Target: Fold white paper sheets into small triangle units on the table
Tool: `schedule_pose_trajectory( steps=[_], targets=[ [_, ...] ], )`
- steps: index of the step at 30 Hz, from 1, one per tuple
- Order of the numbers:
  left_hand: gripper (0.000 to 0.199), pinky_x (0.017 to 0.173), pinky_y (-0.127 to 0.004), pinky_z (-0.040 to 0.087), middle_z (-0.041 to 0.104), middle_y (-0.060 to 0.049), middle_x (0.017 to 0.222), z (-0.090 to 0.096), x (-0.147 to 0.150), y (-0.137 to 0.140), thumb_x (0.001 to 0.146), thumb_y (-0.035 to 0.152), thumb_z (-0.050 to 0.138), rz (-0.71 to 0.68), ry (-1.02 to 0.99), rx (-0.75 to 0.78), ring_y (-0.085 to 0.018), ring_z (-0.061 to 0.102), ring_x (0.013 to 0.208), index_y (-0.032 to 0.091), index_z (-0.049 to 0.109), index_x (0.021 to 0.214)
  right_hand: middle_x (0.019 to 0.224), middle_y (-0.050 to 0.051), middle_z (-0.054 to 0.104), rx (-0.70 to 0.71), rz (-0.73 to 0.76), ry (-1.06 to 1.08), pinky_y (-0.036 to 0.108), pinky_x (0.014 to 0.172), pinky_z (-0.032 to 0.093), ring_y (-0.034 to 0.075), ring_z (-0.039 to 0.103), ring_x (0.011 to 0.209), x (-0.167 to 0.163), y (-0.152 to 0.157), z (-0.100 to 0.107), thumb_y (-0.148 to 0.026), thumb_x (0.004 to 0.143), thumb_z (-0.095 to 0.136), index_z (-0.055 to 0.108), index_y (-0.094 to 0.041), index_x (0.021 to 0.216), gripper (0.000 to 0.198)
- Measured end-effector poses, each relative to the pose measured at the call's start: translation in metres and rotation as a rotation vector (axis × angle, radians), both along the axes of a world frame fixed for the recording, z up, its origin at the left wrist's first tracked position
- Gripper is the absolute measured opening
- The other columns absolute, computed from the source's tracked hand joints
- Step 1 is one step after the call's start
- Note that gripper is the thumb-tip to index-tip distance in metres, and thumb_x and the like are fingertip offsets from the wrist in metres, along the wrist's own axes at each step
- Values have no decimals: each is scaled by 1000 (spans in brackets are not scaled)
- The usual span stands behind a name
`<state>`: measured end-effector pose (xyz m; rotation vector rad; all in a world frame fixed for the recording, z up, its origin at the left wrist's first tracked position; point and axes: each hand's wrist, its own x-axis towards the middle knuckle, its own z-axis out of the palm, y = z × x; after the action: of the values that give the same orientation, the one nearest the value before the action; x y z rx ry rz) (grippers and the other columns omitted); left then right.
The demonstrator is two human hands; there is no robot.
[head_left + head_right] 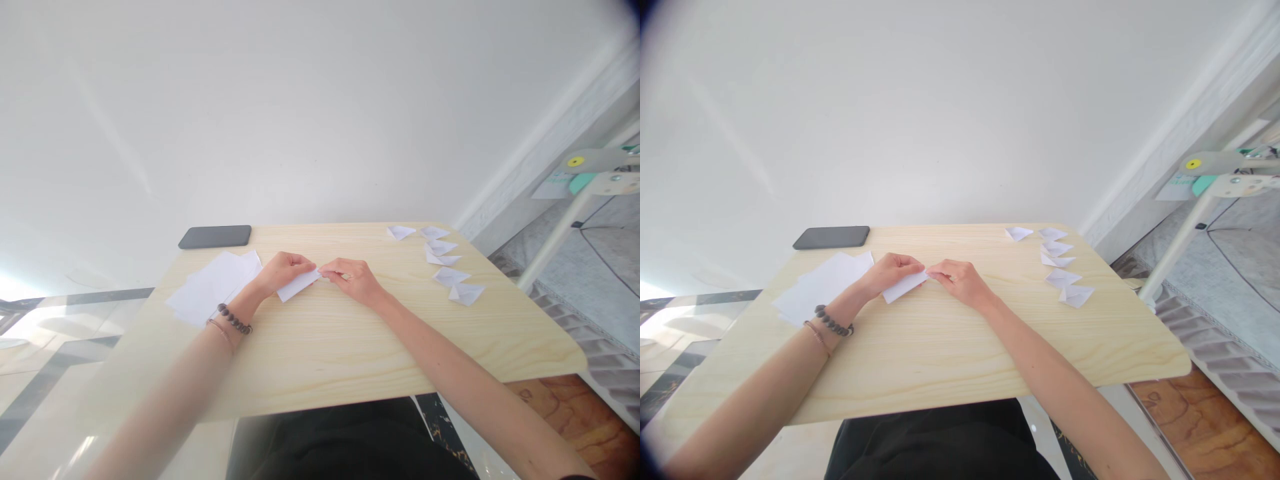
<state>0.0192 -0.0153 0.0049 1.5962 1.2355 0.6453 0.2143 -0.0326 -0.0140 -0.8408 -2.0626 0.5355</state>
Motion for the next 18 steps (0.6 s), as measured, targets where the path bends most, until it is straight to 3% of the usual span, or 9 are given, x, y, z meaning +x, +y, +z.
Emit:
schedule_pose_trajectory(
  steps=[5,9,18],
  targets=[
    [37,44,-19,31,58,1,58,0,4,-5,68,49,53,21,124,187,-9,45,49,15,66,74,83,2,64,-131,-23,-49,25,69,44,11,57,71,0,1,0,-29,77,53,57,-19,94,20],
    [36,45,-20,30,57,2,58,-2,10,-10,70,48,51,7,220,307,-9,42,50,16,67,74,73,1,61,-206,-18,-102,23,65,41,11,54,68,1,4,-1,-28,79,48,57,-17,78,14],
    [35,51,-21,33,61,1,65,-1,14,-13,76,44,44,-27,264,432,-10,45,54,17,66,80,63,-2,54,-180,-37,-94,19,54,34,7,44,55,1,6,-4,-25,79,45,56,-16,73,16]
  ],
)
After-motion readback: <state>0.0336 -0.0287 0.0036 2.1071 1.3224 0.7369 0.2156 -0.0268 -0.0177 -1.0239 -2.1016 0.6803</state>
